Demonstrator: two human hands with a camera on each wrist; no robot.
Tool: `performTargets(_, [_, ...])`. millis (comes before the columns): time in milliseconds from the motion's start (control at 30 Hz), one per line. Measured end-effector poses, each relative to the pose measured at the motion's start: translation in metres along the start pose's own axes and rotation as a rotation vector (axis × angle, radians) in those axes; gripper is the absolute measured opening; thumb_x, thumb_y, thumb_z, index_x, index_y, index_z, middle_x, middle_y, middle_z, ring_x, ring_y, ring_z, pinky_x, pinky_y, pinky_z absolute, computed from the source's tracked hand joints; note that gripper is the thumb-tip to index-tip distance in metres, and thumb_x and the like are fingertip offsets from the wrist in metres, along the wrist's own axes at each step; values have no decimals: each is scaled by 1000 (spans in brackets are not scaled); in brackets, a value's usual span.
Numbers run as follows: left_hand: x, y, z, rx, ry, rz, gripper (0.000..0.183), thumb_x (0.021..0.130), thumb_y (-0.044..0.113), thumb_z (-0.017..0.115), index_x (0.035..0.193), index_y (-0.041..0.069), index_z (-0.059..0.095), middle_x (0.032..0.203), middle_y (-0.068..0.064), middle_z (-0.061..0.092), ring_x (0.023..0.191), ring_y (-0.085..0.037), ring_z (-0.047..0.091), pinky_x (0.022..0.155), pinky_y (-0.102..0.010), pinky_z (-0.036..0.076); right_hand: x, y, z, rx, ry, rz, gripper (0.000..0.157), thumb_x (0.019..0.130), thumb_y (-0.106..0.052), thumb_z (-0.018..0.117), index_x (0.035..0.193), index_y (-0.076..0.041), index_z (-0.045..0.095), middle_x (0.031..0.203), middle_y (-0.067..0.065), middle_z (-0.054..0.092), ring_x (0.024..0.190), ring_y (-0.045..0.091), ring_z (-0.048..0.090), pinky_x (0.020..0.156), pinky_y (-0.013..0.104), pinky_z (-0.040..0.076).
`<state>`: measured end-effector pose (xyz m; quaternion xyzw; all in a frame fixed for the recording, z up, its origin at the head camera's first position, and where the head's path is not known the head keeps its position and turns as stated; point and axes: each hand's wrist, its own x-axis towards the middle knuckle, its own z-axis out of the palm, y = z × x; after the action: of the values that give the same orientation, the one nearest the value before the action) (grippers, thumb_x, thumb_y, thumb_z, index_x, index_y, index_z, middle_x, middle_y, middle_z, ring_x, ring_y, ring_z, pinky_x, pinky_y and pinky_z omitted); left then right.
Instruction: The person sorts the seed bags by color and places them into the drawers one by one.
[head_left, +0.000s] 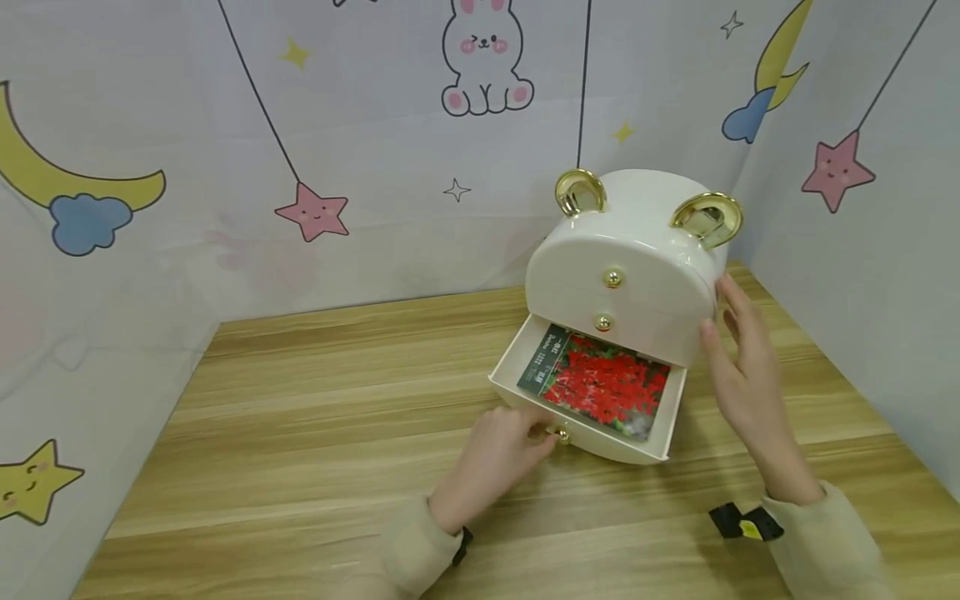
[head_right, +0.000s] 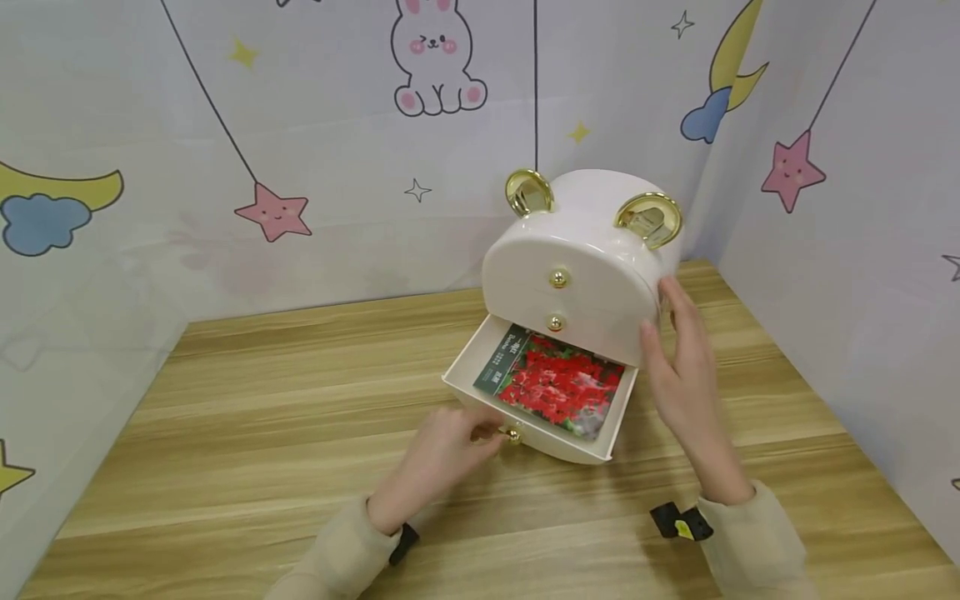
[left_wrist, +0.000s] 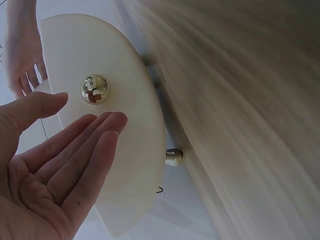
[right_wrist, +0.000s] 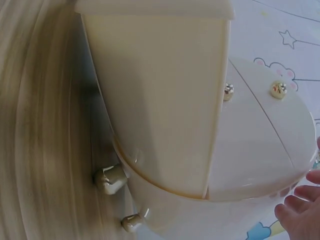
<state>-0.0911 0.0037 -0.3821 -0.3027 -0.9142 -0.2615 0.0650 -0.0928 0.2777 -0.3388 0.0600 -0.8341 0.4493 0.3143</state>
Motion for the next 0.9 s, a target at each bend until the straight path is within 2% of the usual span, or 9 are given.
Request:
performTargets(100, [2,-1,4,-4,-28,-20,13,78,27,69,85,16,70,68,6,67,49,3,41,43,-10,31,4,2,2,40,-12,40,47,97,-16,37,143,-19,27,149,5,28,135,6,27,112,19,28])
performTargets(267, [4,-2,10,7,-47,-31,13,77,29,69,78,16,69,67,6,67,51,4,47,46,-9,35,9,3,6,101,-33,69,47,100,-21,29,146,-19,20,154,6,17,141,10,16,119,27,13])
performTargets(367, [5,-2,12,26,-47,-41,12,77,30,69,75,18,69,62,9,64,49,2,44,43,-11,33,12,4,8,137,-46,99,48,100,-23,25,146,-19,16,155,4,11,143,11,9,120,35,5])
performTargets(533, [7,-2,13,51,-93,-58,16,77,35,68,69,20,67,52,13,51,46,0,36,41,-15,27,14,4,10,170,-69,147,50,100,-26,23,147,-17,9,156,1,1,143,16,-1,118,44,-4])
performTargets(633, [8,-1,13,49,-113,-72,23,77,36,68,62,20,63,50,13,48,46,-1,34,41,-16,26,14,4,11,182,-81,153,51,100,-26,22,148,-17,6,156,1,-3,143,17,-4,117,46,-7])
performTargets(733, [10,0,13,46,-117,-92,26,77,37,68,58,20,61,51,12,51,46,-2,36,41,-17,28,15,4,12,198,-83,157,51,100,-25,23,148,-19,6,156,0,-4,143,15,-4,118,45,-6])
performTargets(900, [11,1,13,36,-117,-107,22,76,38,69,63,21,66,57,13,59,50,-2,43,43,-16,30,16,7,10,231,-99,169,52,99,-28,24,147,-23,5,156,-2,-2,142,9,-3,119,43,-5])
